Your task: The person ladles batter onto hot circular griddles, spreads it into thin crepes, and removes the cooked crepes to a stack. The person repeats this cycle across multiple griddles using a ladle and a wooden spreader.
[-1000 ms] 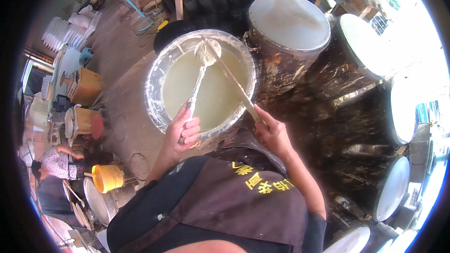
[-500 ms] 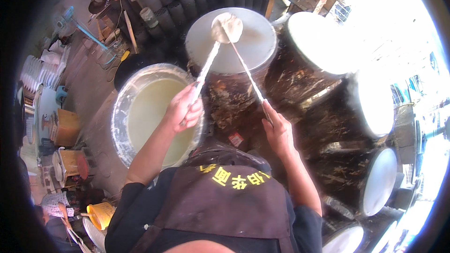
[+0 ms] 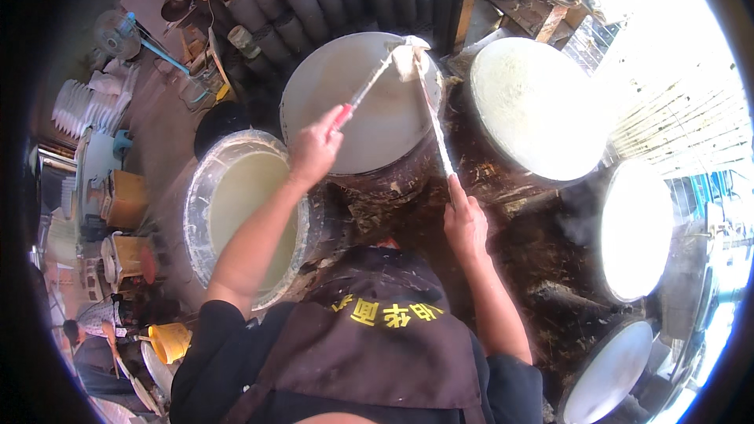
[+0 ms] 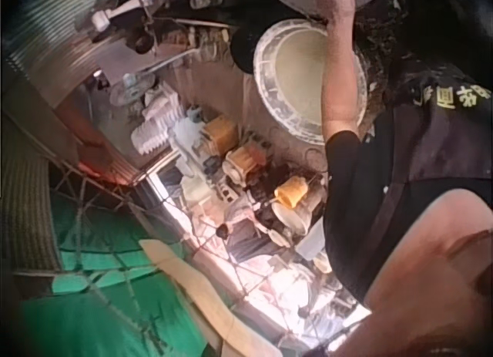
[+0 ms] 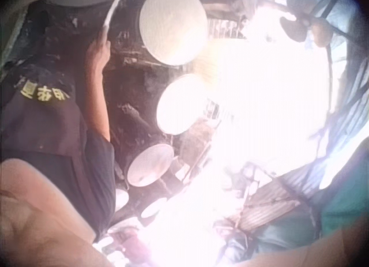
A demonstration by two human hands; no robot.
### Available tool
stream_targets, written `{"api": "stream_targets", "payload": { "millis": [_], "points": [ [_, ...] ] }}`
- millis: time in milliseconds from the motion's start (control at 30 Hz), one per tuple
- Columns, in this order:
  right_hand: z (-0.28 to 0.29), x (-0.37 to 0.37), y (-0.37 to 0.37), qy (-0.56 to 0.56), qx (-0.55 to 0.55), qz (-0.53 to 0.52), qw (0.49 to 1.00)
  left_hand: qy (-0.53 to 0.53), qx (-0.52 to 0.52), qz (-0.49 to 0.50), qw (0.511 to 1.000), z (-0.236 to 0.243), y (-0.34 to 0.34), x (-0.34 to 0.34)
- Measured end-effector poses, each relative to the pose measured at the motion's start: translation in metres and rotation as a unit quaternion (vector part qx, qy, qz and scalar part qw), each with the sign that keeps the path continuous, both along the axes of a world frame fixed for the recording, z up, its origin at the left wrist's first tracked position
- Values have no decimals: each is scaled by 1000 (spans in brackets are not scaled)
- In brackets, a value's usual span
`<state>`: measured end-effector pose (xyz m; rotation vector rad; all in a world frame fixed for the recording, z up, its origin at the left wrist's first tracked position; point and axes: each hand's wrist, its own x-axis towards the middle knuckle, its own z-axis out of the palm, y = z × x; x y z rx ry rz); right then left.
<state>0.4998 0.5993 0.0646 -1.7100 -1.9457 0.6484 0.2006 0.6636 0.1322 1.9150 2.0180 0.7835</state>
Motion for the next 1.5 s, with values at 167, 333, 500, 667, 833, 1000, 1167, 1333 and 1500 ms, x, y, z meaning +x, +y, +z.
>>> {"api": "stream_targets", "payload": {
  "millis": [167, 333, 500, 667, 833, 1000, 1167, 1333, 1500],
  "points": [
    [-17, -14, 15, 51, 38, 5, 998, 112, 76, 82, 987, 25, 18, -35],
    [-4, -24, 4, 174, -1, -23, 984, -191, 124, 94, 969, 26, 8, -64],
    [-6, -47, 1, 178, -48, -126, 975, -500, -3, 76, 863, 83, -49, -61],
    [0, -94, 52, 165, 28, -47, 985, -560, -45, 77, 824, 87, -111, -87],
    [21, -78, 53, 174, -55, -124, 975, -648, 16, 143, 748, 52, -220, -163],
    [0, -135, 82, 116, -14, -46, 992, -639, 57, 233, 731, 51, -270, -172],
    [26, -121, 86, 131, -72, -72, 986, -689, 118, 266, 664, 59, -309, -171],
    [4, -151, 99, 37, -50, -67, 996, -679, 110, 365, 628, 65, -323, -183],
    [10, -170, 115, 43, -11, 7, 999, -715, 144, 281, 624, 47, -334, -206]
  ]
}}
